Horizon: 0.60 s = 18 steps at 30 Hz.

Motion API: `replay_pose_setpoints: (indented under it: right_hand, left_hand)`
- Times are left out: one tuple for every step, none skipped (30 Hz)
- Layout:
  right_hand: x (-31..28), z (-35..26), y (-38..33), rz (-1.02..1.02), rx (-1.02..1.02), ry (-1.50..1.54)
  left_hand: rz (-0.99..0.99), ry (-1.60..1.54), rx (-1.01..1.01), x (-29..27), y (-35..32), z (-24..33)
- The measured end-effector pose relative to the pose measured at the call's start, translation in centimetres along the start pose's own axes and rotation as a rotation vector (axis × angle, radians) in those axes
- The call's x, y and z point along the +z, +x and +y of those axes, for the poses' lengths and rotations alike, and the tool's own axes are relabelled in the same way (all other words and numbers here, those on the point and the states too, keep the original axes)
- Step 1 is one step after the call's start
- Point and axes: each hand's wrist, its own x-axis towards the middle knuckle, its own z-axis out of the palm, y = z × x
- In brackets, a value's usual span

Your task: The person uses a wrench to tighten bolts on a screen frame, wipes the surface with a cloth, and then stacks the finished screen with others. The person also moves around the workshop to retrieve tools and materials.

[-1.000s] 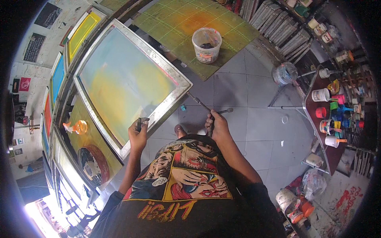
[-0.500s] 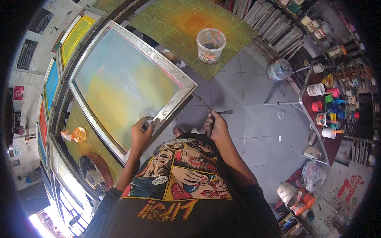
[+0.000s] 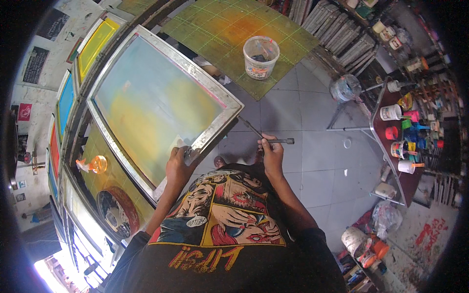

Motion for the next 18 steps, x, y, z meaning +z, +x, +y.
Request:
replay_pose_setpoints:
  right_hand:
    - [-0.2,0.1,0.0,0.003,-0.001,-0.009]
    - [-0.4,0.2,0.0,0.003,0.004,0.005]
    - [-0.6,0.2,0.0,0.005,0.009,0.013]
    - [-0.7,0.1,0.0,0.007,0.015,0.021]
    - [-0.8,0.0,0.0,-0.015,0.023,0.034]
    - [-0.8,-0.1,0.0,-0.038,0.031,0.046]
    - [-0.8,-0.3,0.0,-0.06,0.04,0.062]
    - [-0.7,-0.5,0.1,-0.067,0.068,0.056]
    - [-0.6,-0.6,0.2,-0.073,0.096,0.053]
    - [-0.5,-0.8,0.2,-0.091,0.115,0.066]
    - [-0.4,-0.9,0.3,-0.076,0.145,0.074]
    - [-0.4,-1.0,0.3,-0.073,0.164,0.097]
    - [-0.5,-1.1,0.3,-0.073,0.166,0.138]
    - [-0.8,-1.2,0.2,-0.074,0.162,0.094]
    - [-1.2,-1.3,0.1,-0.078,0.143,0.067]
    - [-1.7,-1.5,0.1,-0.08,0.122,0.039]
    - [-2.4,-1.8,0.1,-0.098,0.143,-0.009]
    - [-3.1,-2.1,0.1,-0.117,0.165,-0.056]
  left_hand:
    - [0.005,0.005,-0.006,0.1,0.0,0.1]
    - [0.009,0.011,-0.011,0.2,-0.1,0.1]
    - [0.012,0.016,-0.016,0.4,-0.1,0.2]
    - [0.014,0.018,-0.017,0.5,-0.1,0.3]
    - [0.016,0.019,-0.017,0.5,-0.1,0.3]
    - [0.019,0.019,-0.017,0.6,-0.1,0.3]
    - [0.02,0.022,-0.017,0.6,-0.1,0.4]
    - [0.022,0.023,-0.017,0.5,-0.1,0.4]
    - [0.02,0.03,-0.019,0.5,-0.1,0.6]
    - [0.022,0.027,-0.033,0.5,-0.1,0.7]
    - [0.02,0.027,-0.049,0.4,0.0,0.9]
    - [0.017,0.027,-0.065,0.3,0.0,1.1]
    - [0.033,0.002,-0.05,0.2,0.1,1.3]
    - [0.048,-0.025,-0.035,0.1,0.2,1.5]
    - [0.069,-0.062,-0.007,0.1,0.3,1.7]
    - [0.049,-0.055,-0.017,0.1,0.4,1.9]
    - [0.037,-0.057,-0.017,0.0,0.5,2.1]
    - [0.028,-0.056,-0.014,0.0,0.7,2.4]
